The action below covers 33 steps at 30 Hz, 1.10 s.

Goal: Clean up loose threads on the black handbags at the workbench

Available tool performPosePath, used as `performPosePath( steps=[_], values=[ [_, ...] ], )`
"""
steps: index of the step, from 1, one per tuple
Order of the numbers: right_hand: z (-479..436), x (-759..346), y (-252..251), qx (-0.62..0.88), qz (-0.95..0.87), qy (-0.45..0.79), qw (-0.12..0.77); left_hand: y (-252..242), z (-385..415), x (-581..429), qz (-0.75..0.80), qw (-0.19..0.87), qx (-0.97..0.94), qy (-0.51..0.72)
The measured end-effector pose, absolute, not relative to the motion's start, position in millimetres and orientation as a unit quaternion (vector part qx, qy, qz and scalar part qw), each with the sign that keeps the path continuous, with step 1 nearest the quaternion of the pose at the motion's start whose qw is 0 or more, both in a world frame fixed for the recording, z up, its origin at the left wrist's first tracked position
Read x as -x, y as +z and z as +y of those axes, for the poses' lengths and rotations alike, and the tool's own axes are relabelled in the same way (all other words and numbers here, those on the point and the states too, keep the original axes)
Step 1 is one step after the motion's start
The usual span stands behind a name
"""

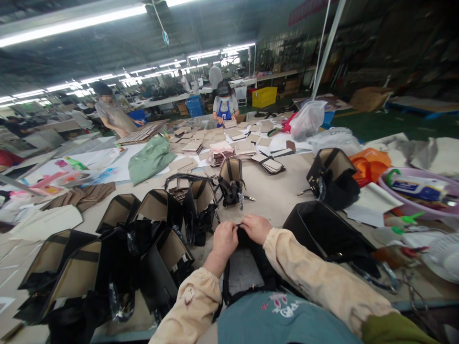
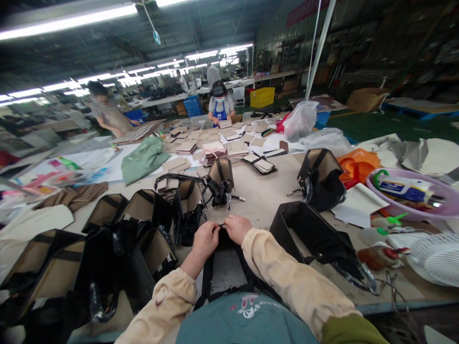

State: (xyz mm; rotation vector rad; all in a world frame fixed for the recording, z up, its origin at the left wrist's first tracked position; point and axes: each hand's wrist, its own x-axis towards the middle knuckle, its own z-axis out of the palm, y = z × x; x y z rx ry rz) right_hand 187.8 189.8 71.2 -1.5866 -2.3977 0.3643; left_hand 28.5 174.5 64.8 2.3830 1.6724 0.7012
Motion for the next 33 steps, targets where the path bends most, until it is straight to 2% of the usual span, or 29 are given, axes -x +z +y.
performPosePath(
  steps=[13, 21, 33],
  values=[
    [190, -188, 72, 0.544, -0.820, 0.126, 0.126, 66, 175, -33, 0.608, 0.050, -0.775, 0.164],
    [194, -192, 66, 0.536, -0.816, 0.155, 0.152, 64, 178, -32, 0.611, 0.051, -0.774, 0.156],
    [196, -195, 65, 0.533, -0.819, 0.156, 0.146, 66, 178, -35, 0.623, 0.055, -0.769, 0.135]
  ],
)
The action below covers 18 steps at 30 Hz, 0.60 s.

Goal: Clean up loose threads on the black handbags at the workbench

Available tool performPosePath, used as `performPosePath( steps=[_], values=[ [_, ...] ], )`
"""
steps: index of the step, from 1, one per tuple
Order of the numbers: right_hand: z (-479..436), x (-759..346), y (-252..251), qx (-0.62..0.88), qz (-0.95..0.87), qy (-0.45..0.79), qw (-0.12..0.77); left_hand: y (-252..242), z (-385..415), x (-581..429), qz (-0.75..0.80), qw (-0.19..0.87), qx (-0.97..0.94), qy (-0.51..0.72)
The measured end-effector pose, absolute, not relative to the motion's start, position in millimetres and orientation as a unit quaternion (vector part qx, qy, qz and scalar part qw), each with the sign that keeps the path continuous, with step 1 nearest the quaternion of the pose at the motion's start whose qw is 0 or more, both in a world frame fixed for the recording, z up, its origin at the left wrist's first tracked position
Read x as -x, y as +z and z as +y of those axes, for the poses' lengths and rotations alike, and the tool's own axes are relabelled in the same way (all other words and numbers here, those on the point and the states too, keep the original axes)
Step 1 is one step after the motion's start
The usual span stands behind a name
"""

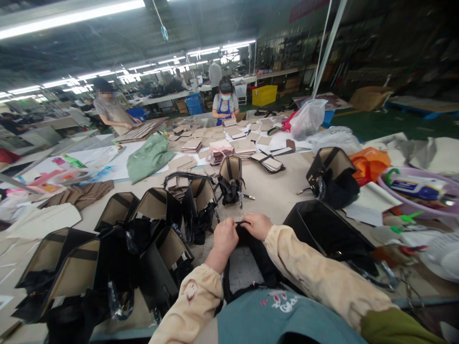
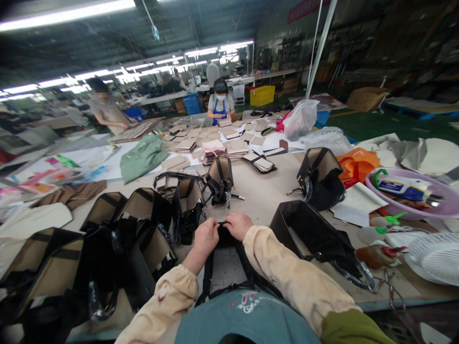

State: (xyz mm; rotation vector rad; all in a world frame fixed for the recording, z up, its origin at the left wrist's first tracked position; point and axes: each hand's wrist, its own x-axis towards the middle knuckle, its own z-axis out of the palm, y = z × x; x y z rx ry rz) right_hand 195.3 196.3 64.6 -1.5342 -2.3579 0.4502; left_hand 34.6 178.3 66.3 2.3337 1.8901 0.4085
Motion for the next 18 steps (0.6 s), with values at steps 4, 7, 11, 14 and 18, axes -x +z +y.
performPosePath(
  steps=[4, 7, 11, 14, 18],
  values=[
    [196.5, -192.4, 65.7, 0.538, -0.820, 0.142, 0.133, 65.8, 179.0, -35.4, 0.623, 0.047, -0.770, 0.131],
    [196.9, -190.3, 66.7, 0.539, -0.822, 0.133, 0.125, 66.3, 179.3, -36.2, 0.622, 0.043, -0.771, 0.129],
    [197.9, -190.9, 67.0, 0.536, -0.824, 0.137, 0.124, 66.2, 179.9, -36.8, 0.624, 0.043, -0.770, 0.122],
    [197.4, -194.3, 66.7, 0.533, -0.822, 0.158, 0.127, 64.9, 180.5, -36.5, 0.625, 0.051, -0.769, 0.125],
    [194.1, -197.5, 66.3, 0.526, -0.817, 0.180, 0.151, 63.5, 181.4, -35.9, 0.631, 0.064, -0.762, 0.134]
  ],
)
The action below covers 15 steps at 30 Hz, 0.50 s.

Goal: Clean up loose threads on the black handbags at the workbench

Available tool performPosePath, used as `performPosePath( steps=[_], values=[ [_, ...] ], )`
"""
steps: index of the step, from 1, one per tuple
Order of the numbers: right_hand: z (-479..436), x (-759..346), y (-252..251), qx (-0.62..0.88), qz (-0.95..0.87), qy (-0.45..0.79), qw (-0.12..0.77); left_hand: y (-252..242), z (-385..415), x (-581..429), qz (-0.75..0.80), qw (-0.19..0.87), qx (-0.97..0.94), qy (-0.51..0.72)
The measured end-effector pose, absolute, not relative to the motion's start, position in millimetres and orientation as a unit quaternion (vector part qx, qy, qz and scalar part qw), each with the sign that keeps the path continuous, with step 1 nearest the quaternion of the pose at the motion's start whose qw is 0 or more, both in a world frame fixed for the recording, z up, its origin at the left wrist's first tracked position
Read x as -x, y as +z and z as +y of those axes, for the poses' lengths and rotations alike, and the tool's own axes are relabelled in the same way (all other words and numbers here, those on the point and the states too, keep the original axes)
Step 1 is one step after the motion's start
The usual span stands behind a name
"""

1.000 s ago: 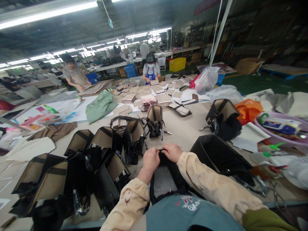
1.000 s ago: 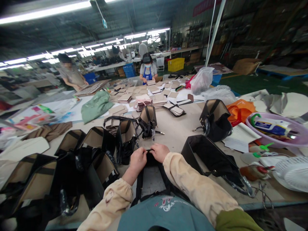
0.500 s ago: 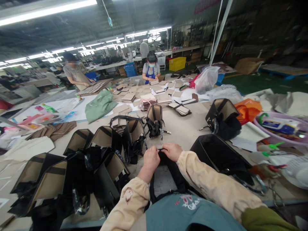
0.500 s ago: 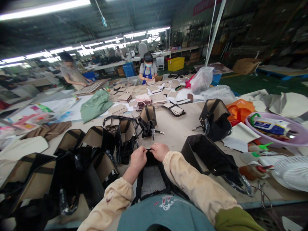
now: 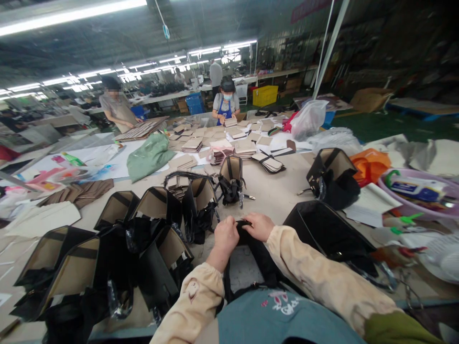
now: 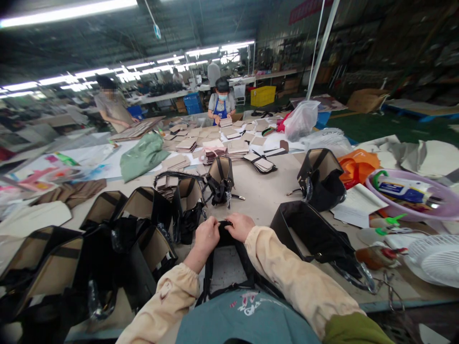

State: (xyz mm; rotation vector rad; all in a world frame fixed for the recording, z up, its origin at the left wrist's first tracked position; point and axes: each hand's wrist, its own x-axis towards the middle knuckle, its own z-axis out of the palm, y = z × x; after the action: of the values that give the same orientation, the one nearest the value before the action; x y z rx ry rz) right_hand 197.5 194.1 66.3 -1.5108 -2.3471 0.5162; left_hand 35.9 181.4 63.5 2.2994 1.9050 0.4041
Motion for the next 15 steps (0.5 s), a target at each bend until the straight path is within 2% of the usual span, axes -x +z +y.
performPosePath(
  steps=[3, 10, 15],
  values=[
    [193, -195, 67, 0.535, -0.811, 0.169, 0.167, 63, 182, -35, 0.638, 0.074, -0.753, 0.142],
    [198, -185, 71, 0.539, -0.826, 0.113, 0.119, 65, 181, -36, 0.615, 0.082, -0.765, 0.170],
    [198, -181, 71, 0.542, -0.823, 0.112, 0.125, 66, 184, -37, 0.611, 0.085, -0.770, 0.164]
  ],
)
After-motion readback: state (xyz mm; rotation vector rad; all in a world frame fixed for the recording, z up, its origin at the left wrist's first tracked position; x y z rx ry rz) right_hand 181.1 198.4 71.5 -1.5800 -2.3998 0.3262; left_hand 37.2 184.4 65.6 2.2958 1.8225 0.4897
